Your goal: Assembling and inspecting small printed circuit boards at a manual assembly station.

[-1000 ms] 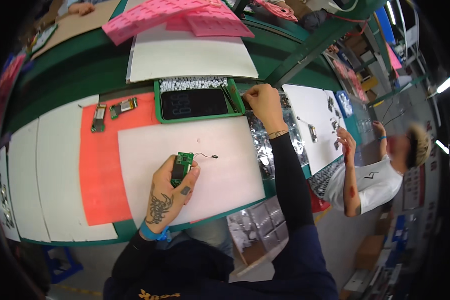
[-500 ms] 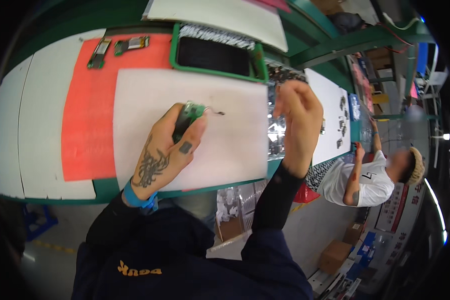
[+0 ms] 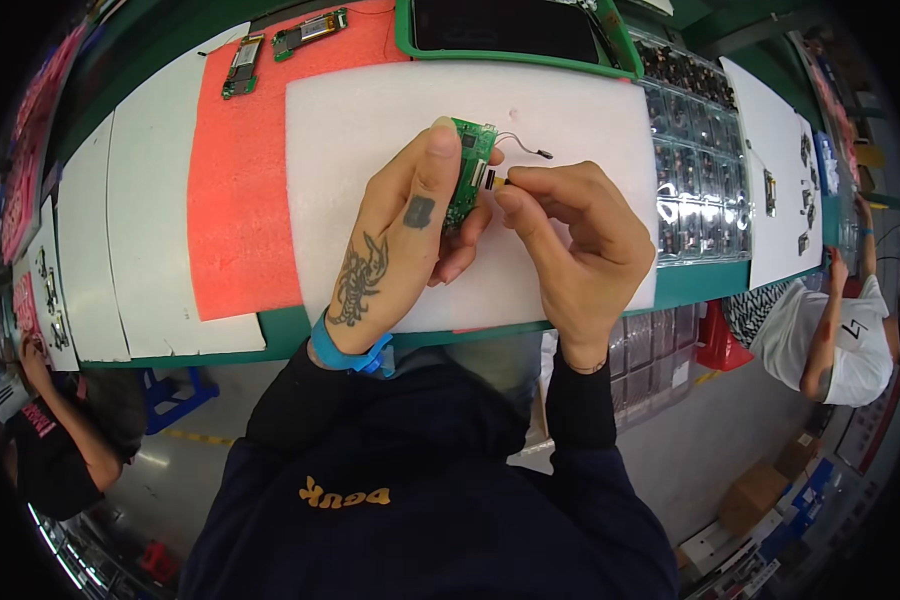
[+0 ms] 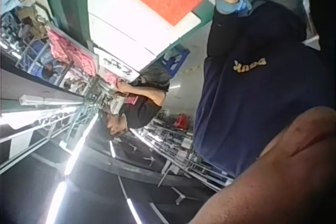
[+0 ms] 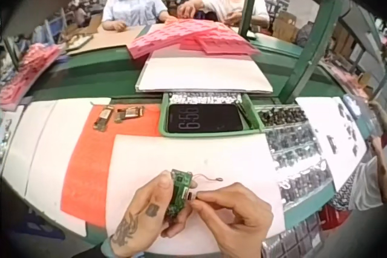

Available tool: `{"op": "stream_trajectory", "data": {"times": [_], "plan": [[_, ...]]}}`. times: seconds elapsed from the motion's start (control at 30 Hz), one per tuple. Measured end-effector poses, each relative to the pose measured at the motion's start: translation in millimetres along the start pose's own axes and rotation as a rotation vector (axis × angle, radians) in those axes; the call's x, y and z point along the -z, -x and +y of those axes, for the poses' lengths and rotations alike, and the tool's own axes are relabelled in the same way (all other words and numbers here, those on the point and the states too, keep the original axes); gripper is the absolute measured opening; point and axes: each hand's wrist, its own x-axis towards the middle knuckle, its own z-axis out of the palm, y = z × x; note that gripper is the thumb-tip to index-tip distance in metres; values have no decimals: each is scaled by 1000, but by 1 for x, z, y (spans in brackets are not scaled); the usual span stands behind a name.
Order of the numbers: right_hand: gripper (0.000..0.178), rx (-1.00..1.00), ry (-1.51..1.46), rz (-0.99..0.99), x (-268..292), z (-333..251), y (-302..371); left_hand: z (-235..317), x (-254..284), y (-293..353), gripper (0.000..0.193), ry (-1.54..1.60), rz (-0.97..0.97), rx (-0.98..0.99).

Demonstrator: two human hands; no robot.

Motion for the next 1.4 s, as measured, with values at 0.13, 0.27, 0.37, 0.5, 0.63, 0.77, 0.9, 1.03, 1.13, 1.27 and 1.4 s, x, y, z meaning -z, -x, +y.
{"op": "stream_trajectory", "data": {"times": [0.13,0.27,0.37,0.5,0.63,0.77,0.9,1.03,1.13,1.27,1.4], "plan": [[20,-39,-25,30,-4,-2,-3,1,0,0,68,-14,-15,-1],[19,-61,-29,37,-3,-3,-2,2,0,0,69,-21,-19,-1],[19,-68,-28,33,-3,-2,-2,2,0,1,69,-25,-16,-4],[17,-83,-28,35,-3,-4,-2,1,0,0,69,-19,-30,2],[17,-141,-112,20,0,-4,-1,1,-1,0,68,-48,-31,-11],[16,-171,-164,19,1,-5,-1,1,-2,0,67,-60,-33,-16],[17,-196,-196,14,3,-6,-2,2,-2,0,65,-62,-37,-17],[19,-234,-214,-11,5,-6,-2,1,-3,1,61,-57,-48,-17],[18,-302,-271,13,4,-7,-1,0,-4,0,56,-88,-54,-16],[17,-319,-266,32,6,-7,-1,-1,-5,-2,48,-45,-81,-15],[16,-327,-247,41,9,-7,-1,-4,-5,-3,40,8,-111,-14]]}}
